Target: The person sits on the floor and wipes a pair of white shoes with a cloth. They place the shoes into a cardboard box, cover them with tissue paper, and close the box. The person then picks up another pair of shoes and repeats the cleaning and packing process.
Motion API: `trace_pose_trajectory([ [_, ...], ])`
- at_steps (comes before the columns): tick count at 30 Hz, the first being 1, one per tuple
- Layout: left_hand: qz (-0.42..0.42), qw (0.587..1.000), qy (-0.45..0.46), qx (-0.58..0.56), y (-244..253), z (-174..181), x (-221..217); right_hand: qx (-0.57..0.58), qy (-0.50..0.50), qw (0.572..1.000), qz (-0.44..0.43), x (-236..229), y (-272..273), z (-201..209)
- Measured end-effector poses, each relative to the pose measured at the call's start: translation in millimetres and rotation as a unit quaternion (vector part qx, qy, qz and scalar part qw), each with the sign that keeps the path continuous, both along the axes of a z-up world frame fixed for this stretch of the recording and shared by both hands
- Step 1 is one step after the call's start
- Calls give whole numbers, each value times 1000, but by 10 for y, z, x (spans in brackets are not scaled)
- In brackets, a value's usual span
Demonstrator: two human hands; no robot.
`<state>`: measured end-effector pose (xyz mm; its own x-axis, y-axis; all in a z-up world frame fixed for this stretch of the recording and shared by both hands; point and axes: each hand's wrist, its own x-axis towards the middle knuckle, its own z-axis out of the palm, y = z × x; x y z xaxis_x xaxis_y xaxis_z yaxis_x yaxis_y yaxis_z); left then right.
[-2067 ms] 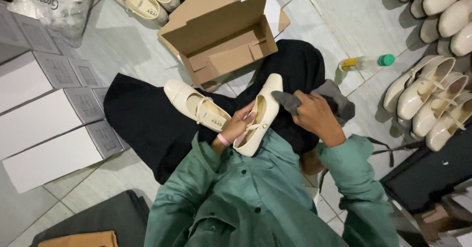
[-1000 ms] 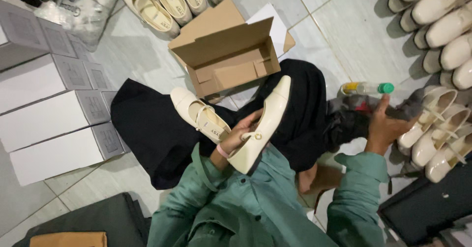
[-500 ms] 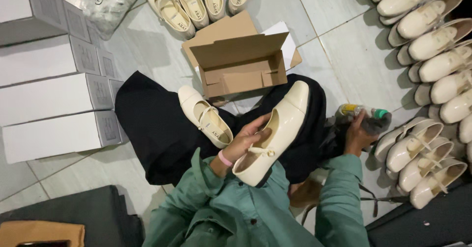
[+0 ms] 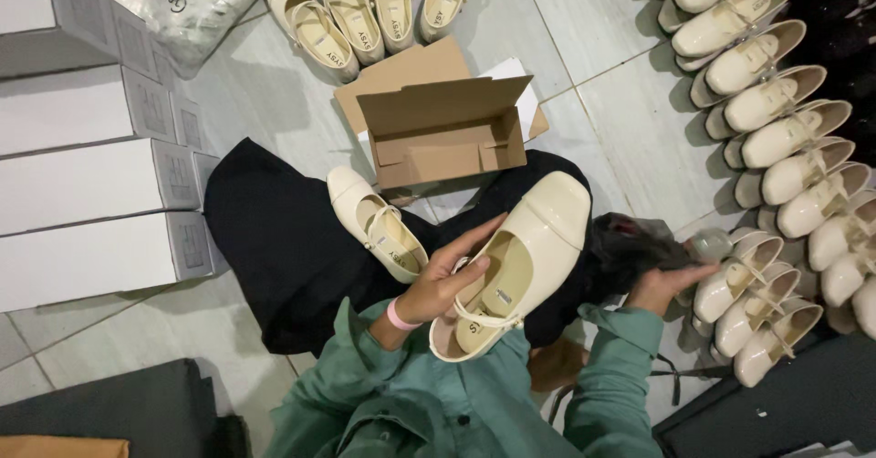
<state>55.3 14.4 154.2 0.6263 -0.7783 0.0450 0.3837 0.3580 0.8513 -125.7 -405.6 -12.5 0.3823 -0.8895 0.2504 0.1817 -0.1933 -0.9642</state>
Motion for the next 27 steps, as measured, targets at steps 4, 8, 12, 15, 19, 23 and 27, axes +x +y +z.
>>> trace_pose_trajectory([
  [4,-4,999,21,-24,103,26,19,217,-165,962,0,-2,75,-101],
  [8,-33,976,205,-66,161,-28,38,-14,-26,999,28,-99,322,-219],
  [12,-20,915,379,-136,140,-100,-2,-107,89,990,10,-215,470,-155],
  [15,6,882,432,-187,104,-162,-7,-131,161,978,-7,-71,323,-73],
  [19,18,864,456,-213,66,-219,6,222,-24,937,-268,416,-133,-1],
  [23,12,851,465,-244,56,-207,28,-87,163,967,-173,687,-161,-67],
  [27,13,836,483,-260,40,-154,18,-194,335,921,-47,587,149,-22],
])
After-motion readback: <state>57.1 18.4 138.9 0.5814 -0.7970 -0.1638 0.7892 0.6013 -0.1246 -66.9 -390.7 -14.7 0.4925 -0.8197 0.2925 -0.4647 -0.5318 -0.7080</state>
